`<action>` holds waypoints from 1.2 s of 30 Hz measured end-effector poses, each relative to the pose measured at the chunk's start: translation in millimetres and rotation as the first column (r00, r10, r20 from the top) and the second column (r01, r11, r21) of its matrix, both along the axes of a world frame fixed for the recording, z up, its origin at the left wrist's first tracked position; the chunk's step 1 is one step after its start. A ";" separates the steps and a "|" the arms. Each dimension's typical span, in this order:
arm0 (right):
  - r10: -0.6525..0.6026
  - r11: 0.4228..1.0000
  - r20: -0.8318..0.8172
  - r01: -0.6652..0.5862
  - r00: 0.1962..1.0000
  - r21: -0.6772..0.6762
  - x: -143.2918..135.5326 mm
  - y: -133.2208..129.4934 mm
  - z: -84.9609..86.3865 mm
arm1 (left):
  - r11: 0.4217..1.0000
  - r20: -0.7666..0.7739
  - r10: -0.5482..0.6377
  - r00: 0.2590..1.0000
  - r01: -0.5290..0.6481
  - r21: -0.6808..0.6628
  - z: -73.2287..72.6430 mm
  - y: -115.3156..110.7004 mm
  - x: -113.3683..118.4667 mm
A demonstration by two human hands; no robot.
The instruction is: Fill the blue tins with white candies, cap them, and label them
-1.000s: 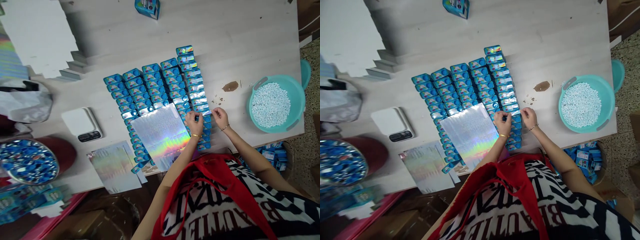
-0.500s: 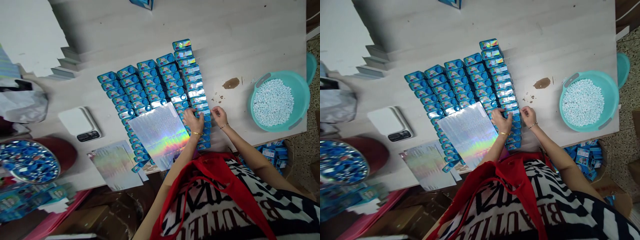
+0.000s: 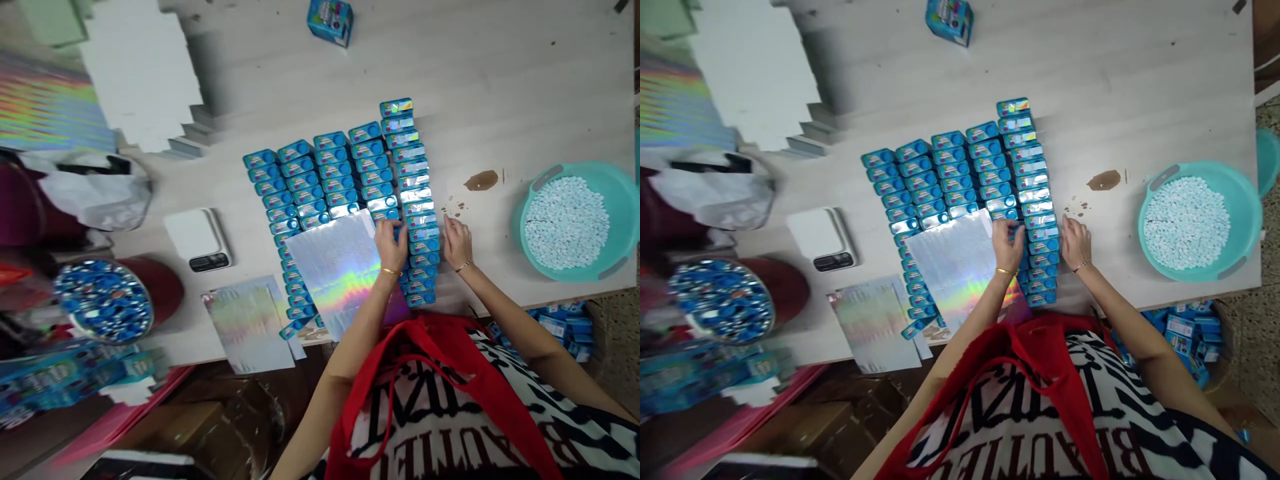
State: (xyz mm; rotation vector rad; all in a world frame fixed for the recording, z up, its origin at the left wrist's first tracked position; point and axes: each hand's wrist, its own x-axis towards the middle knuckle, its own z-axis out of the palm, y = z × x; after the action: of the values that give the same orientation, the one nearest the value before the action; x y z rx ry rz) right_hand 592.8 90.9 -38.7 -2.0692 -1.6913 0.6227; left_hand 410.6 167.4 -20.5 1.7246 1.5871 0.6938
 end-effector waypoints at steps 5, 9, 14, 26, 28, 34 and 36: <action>0.365 0.928 0.011 -0.365 0.931 0.076 -65.0 56.4 31.2 | 0.992 -0.168 0.053 0.984 -0.033 0.123 -3.4 51.7 -78.4; 0.544 0.839 0.040 -0.543 0.838 -0.036 -116.9 90.8 23.1 | 0.986 -0.383 -0.113 0.917 0.151 0.069 -11.6 70.4 -106.3; 0.563 0.827 0.087 -0.561 0.822 -0.042 -128.4 99.0 10.1 | 0.966 -0.436 -0.197 0.878 0.250 0.067 -16.6 70.0 -109.2; 0.530 0.846 0.049 -0.524 0.847 -0.095 -127.6 97.6 17.6 | 0.937 -0.361 -0.279 0.890 0.334 0.100 -9.9 62.4 -112.6; 0.518 0.853 0.016 -0.515 0.855 -0.086 -126.7 99.3 16.6 | 0.944 -0.323 -0.270 0.907 0.315 0.095 -3.3 51.4 -111.0; 0.343 0.939 -0.289 -0.333 0.894 0.085 -117.0 86.7 27.8 | 0.979 0.074 0.196 0.978 -0.199 0.035 49.4 -0.8 -96.2; 0.191 0.981 -0.509 -0.159 0.839 0.107 -113.9 68.6 39.6 | 0.922 0.314 0.386 0.867 -0.376 -0.096 67.1 -15.6 -85.4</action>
State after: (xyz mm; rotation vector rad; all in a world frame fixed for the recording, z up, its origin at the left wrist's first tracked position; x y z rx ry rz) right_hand 478.9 159.5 0.9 -1.5197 -1.5525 1.0637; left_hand 325.2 151.8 46.7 1.1969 1.6986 1.0815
